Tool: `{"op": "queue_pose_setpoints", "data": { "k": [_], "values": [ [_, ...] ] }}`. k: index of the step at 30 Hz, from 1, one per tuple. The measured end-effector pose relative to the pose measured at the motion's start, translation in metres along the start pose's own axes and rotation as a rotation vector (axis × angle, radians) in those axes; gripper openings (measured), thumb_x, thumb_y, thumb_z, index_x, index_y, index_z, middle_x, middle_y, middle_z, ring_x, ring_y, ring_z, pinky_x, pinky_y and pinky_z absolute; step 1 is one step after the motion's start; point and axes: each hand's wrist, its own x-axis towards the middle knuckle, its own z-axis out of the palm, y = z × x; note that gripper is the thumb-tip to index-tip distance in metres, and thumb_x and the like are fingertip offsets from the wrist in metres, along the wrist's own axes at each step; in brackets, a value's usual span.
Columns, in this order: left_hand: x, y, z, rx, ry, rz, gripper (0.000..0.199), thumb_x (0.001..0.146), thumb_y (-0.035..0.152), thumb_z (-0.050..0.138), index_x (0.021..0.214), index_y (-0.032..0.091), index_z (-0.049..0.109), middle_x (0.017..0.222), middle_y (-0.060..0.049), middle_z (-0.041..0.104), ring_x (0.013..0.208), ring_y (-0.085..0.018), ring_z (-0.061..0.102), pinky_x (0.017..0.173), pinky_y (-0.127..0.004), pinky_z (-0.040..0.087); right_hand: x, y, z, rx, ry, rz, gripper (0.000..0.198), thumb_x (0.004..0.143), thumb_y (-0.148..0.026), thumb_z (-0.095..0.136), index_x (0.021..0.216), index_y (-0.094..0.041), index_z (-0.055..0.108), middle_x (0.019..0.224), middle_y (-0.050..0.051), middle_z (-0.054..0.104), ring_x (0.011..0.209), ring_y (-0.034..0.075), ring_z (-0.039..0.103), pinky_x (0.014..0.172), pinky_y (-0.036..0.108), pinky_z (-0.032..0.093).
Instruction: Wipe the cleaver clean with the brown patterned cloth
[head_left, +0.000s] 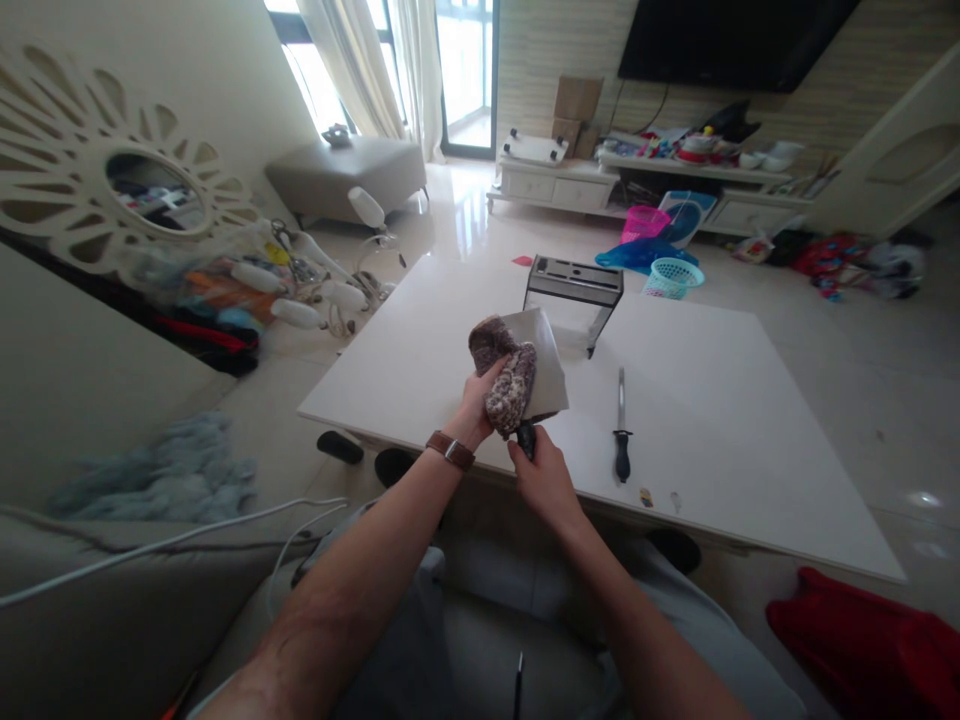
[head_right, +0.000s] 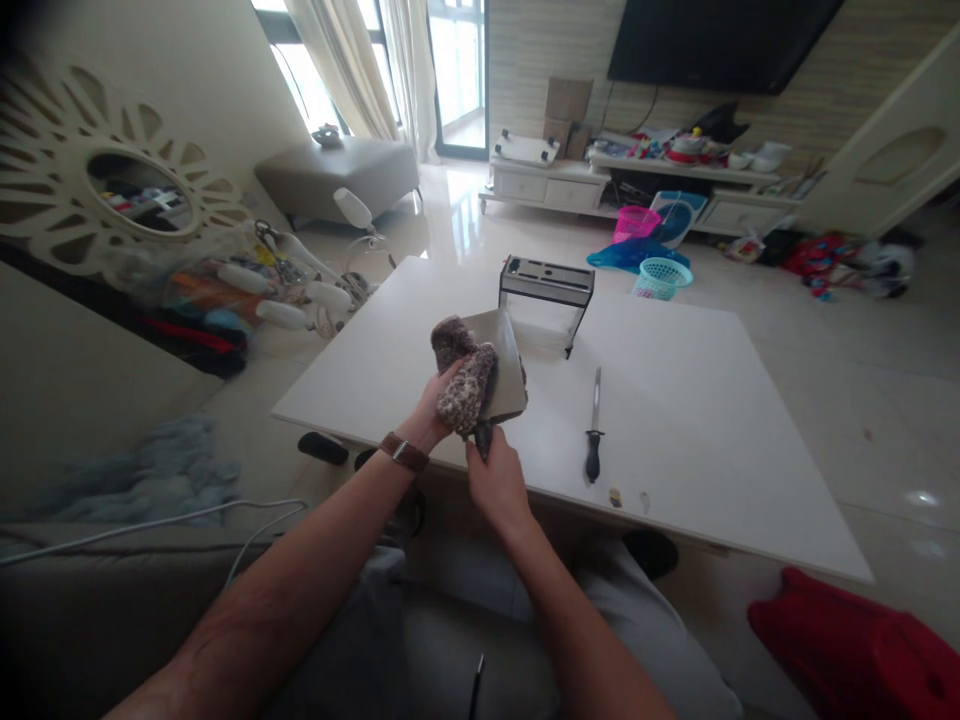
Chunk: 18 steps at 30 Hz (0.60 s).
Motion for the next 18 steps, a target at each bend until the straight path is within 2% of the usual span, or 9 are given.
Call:
{"op": "queue_pose_setpoints", "data": {
  "k": [3,10,18],
  "values": [
    [-0.007,-0.007,0.004,0.026,0.003,-0.016,0.034,0.069,0.03,0.086,0.093,0.009,0.073,0.08,-0.009,0.077,0.071,-0.019,0.072,0.077,-0.032,0.06,0.001,0.002,0.001,-0.036,-0.028,-0.014,0.013,0.092,-0.033,0.051,0.098,-0.022,0.054,0.088,0.007,0.068,0.079,0.023,0.061,0.068,0.029,0.039],
    [-0.011,-0.008,0.007,0.07,0.029,-0.008,0.032,0.068,0.028,0.086,0.091,0.009,0.073,0.083,-0.012,0.077,0.078,-0.023,0.074,0.081,-0.036,0.06,0.001,0.008,0.008,0.007,-0.069,-0.002,0.013,0.093,-0.032,0.051,0.102,-0.022,0.053,0.085,0.006,0.069,0.07,0.022,0.063,0.063,0.029,0.043],
    [-0.011,-0.011,0.006,0.065,0.034,-0.017,0.031,0.069,0.026,0.085,0.092,0.01,0.073,0.079,-0.01,0.076,0.073,-0.022,0.073,0.078,-0.036,0.059,0.002,0.011,0.01,0.046,-0.095,0.024,0.013,0.092,-0.032,0.05,0.102,-0.023,0.053,0.08,0.005,0.069,0.071,0.022,0.066,0.063,0.03,0.045]
  ]
}}
